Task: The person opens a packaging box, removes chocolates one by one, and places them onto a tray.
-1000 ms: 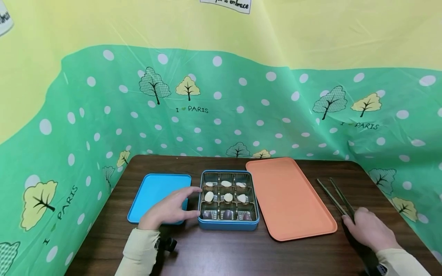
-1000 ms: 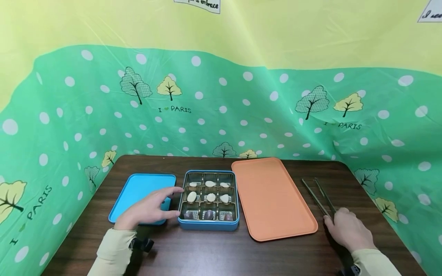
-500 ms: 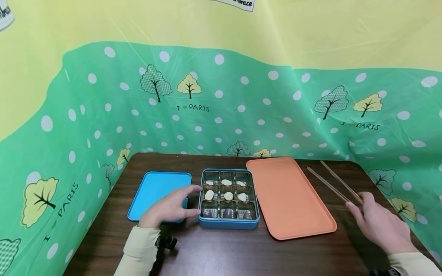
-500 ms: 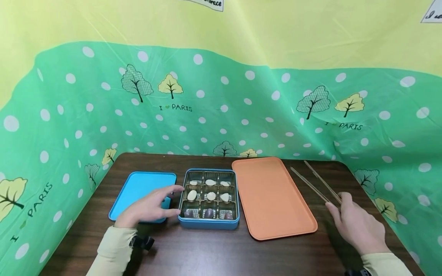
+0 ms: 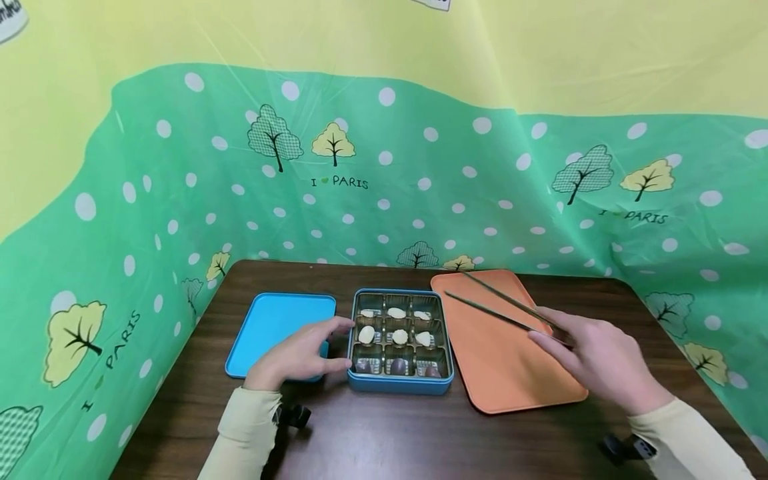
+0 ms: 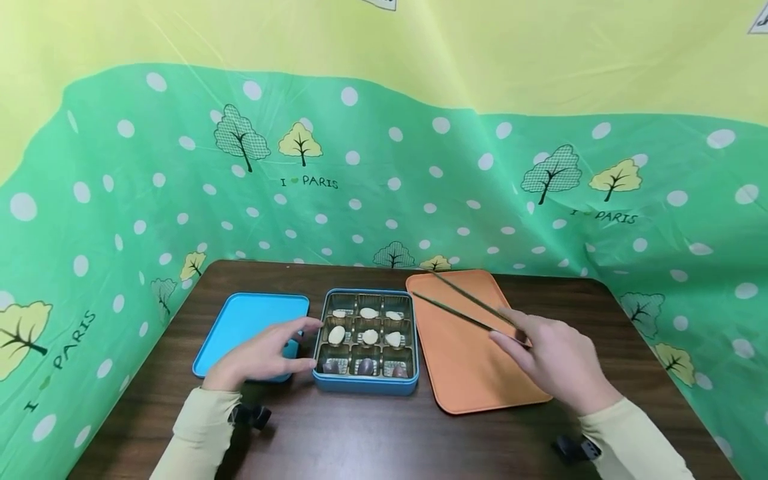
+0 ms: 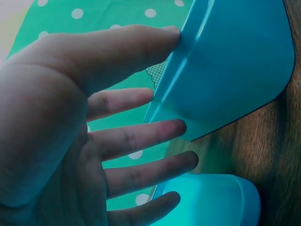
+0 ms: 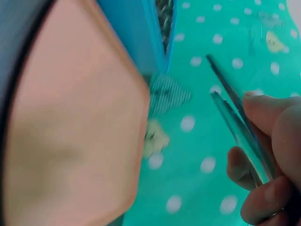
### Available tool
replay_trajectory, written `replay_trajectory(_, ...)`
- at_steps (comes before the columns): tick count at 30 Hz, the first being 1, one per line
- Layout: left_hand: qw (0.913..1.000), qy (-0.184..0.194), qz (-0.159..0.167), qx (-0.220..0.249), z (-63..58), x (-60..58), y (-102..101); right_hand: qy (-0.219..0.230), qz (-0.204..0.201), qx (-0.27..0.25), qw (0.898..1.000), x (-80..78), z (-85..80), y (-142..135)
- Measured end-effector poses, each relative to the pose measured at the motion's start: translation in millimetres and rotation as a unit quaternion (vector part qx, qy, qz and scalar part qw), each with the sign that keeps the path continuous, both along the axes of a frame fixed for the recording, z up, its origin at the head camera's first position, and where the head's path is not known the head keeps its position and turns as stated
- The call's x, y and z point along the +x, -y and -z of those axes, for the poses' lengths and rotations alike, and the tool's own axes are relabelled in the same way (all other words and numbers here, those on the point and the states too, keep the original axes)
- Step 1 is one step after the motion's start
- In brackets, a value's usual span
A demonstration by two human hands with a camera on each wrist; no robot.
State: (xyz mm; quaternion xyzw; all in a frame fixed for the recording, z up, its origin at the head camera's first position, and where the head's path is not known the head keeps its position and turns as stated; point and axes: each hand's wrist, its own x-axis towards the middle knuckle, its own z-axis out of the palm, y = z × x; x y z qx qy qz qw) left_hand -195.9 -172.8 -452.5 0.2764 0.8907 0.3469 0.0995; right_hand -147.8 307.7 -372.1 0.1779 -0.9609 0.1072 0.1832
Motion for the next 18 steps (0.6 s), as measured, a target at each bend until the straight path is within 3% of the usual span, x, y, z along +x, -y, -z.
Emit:
replay_trajectory(6,1.0,0.003,-0.005,-0.004,-2.0,0.8,-1.0,-0.004,-0.09,0.006,0.996,-26.7,-12.6,45.4)
replay_trajectory(12,1.0,0.0,-0.005,-0.006,-2.7,0.4,-0.9,0.066,-0.12,0.03,0.99,-52.0,-25.6,84.4)
replay_trajectory(18,0.9999,0.008,-0.009,-0.003,-1.5,0.3,-0.5,0.078,-0.157,0.077,0.982,-74.5,-31.9,112.1)
